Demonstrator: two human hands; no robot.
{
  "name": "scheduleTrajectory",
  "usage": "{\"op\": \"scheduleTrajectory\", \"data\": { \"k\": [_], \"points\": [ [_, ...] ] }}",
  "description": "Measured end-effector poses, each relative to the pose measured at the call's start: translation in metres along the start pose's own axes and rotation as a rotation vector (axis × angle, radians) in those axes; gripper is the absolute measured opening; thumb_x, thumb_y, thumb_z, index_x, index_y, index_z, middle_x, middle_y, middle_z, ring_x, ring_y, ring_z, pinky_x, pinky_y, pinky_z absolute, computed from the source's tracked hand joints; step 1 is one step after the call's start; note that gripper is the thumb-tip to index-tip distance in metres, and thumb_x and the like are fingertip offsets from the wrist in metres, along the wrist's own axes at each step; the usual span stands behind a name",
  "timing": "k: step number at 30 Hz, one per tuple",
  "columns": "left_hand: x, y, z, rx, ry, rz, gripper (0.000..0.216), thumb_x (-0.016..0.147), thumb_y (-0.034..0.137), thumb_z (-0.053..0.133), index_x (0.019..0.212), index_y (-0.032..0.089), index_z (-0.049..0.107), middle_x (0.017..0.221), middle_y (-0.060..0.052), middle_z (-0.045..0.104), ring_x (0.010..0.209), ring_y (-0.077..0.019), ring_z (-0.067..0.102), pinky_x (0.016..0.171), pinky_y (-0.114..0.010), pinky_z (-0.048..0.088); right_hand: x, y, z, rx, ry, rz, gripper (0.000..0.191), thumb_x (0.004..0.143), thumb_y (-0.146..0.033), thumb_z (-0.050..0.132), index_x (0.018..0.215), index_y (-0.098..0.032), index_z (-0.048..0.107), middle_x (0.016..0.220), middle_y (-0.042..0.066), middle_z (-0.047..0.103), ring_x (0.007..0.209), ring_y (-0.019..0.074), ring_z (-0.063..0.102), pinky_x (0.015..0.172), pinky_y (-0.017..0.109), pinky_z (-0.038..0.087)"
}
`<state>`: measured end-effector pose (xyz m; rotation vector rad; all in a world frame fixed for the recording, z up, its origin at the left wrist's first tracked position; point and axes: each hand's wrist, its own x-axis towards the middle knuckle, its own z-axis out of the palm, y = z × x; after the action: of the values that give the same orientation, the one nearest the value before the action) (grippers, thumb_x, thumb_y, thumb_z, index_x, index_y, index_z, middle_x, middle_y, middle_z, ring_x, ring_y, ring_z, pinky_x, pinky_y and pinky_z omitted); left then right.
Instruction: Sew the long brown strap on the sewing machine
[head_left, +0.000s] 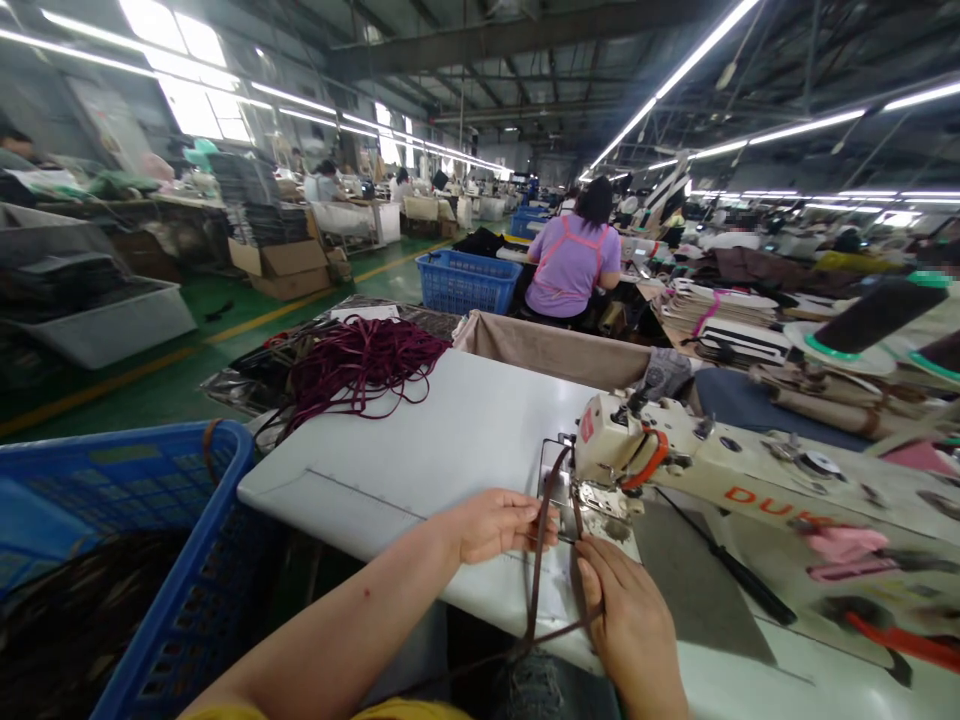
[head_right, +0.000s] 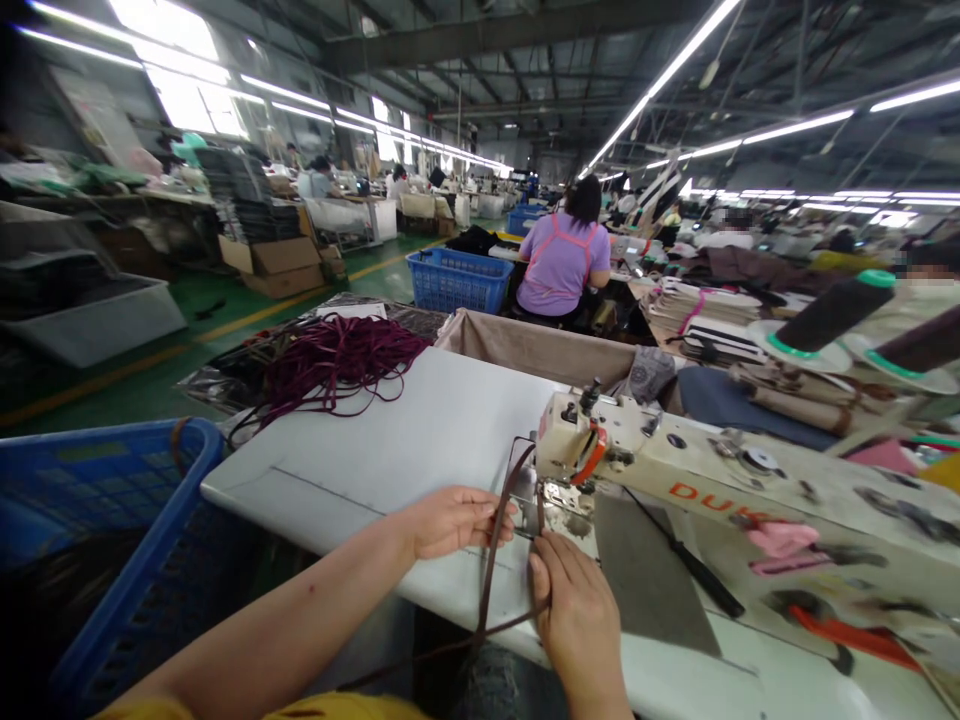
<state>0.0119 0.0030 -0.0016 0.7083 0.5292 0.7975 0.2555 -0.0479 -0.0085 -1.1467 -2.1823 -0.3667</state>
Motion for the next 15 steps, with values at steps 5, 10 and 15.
{"op": "scheduleTrajectory", "data": {
  "k": [5, 10, 15],
  "points": [
    [0.003, -0.001, -0.003, 0.01, -0.009, 0.012, 0.054, 0.076, 0.047, 0.092, 0.114, 0.011, 0.08, 0.107, -0.018, 0.077, 0.096, -0.0246, 0.074, 0.097, -0.041, 0.055, -0.001, 0.005, 0.005, -0.007, 0.024, -0.033, 0.04, 0.111, -0.043, 0.044, 0.111, -0.019, 0.075, 0.113, 0.009, 0.079, 0.105, 0.0233, 0.074, 0.099, 0.038, 0.053],
    [0.007, -0.005, -0.008, 0.011, -0.014, 0.023, 0.053, 0.076, 0.05, 0.091, 0.11, 0.012, 0.08, 0.111, -0.02, 0.077, 0.098, -0.026, 0.074, 0.097, -0.043, 0.055, -0.004, 0.012, 0.01, -0.012, 0.047, -0.072, 0.041, 0.11, -0.045, 0.044, 0.112, -0.018, 0.076, 0.113, 0.01, 0.079, 0.104, 0.024, 0.075, 0.099, 0.039, 0.053],
    [0.011, -0.008, -0.012, 0.022, -0.026, 0.029, 0.061, 0.07, 0.055, 0.093, 0.11, 0.011, 0.08, 0.11, -0.02, 0.076, 0.097, -0.0274, 0.073, 0.099, -0.048, 0.054, -0.007, 0.023, 0.014, -0.005, 0.02, -0.138, 0.045, 0.11, -0.049, 0.044, 0.113, -0.018, 0.077, 0.114, 0.01, 0.079, 0.103, 0.0246, 0.076, 0.097, 0.038, 0.053]
  ]
}}
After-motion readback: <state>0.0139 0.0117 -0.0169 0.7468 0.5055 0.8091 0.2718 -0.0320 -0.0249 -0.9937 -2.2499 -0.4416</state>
